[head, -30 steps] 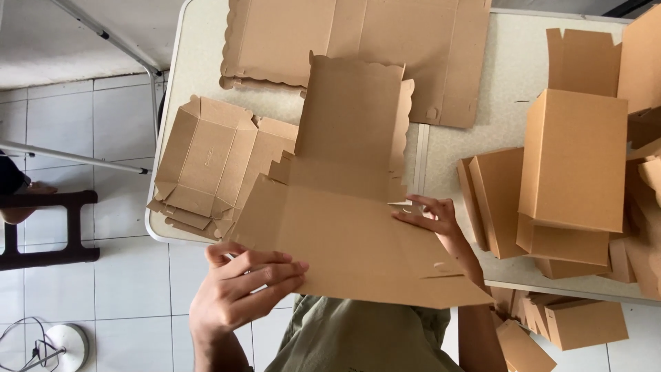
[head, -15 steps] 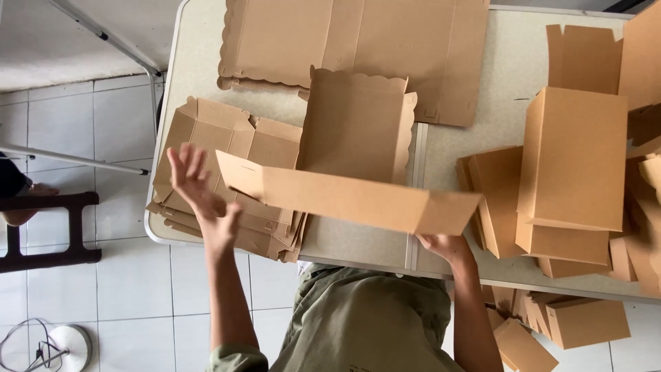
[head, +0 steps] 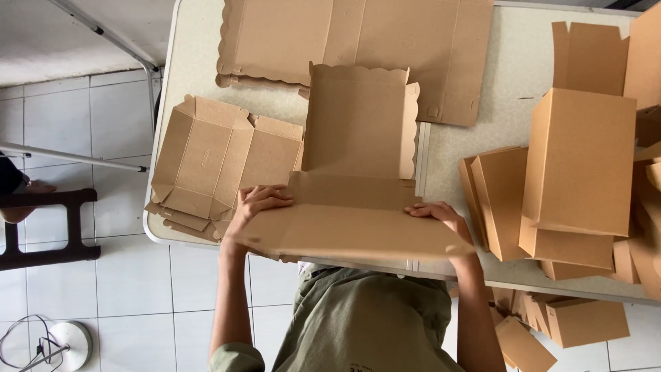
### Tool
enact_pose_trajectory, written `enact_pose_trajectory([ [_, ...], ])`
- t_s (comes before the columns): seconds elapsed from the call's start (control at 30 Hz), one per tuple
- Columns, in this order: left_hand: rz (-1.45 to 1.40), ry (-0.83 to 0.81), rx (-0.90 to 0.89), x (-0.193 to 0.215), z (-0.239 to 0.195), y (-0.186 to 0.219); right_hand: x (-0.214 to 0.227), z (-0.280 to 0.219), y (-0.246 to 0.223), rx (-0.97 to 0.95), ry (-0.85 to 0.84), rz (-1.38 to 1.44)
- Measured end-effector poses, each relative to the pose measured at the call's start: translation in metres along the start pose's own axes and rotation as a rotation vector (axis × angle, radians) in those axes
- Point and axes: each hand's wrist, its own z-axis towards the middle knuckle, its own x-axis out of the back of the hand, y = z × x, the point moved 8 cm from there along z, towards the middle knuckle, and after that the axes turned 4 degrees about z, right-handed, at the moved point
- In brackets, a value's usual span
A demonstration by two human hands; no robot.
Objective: Folding a flat cardboard sheet into a box by creasing edges and tucking in tabs.
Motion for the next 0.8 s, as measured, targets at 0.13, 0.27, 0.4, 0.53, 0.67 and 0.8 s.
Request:
enact_pose_trajectory([
  [0.13, -0.140, 0.235, 0.004, -0.030, -0.005, -0.046, 0.016, 0.000, 0.031, 0.148, 0.221, -0.368],
  [0.27, -0.285, 0.296, -0.021, 0.006, 0.011, -0.004, 0.031, 0.003, 0.061, 0.070, 0.402, -0.228],
  [0.4, -0.341, 0.174, 0.049, -0.012, 0.012, -0.005, 0.032, -0.005, 0.055, -0.043, 0.448, -0.152],
  [0.53, -0.499, 0.119, 0.141, -0.027, 0.012, -0.013, 0.014, -0.008, -0.023, 0.058, 0.533, -0.289],
  [0.67, -0.359, 0.110, -0.148, -0.057, 0.005, -0.028, 0.004, -0.004, -0.052, 0.210, 0.542, -0.461],
  [0.8, 0.192, 0.165, -0.123, -0.029, 0.017, 0.021, -0.013, -0.003, -0.053, 0.321, 0.510, -0.679],
])
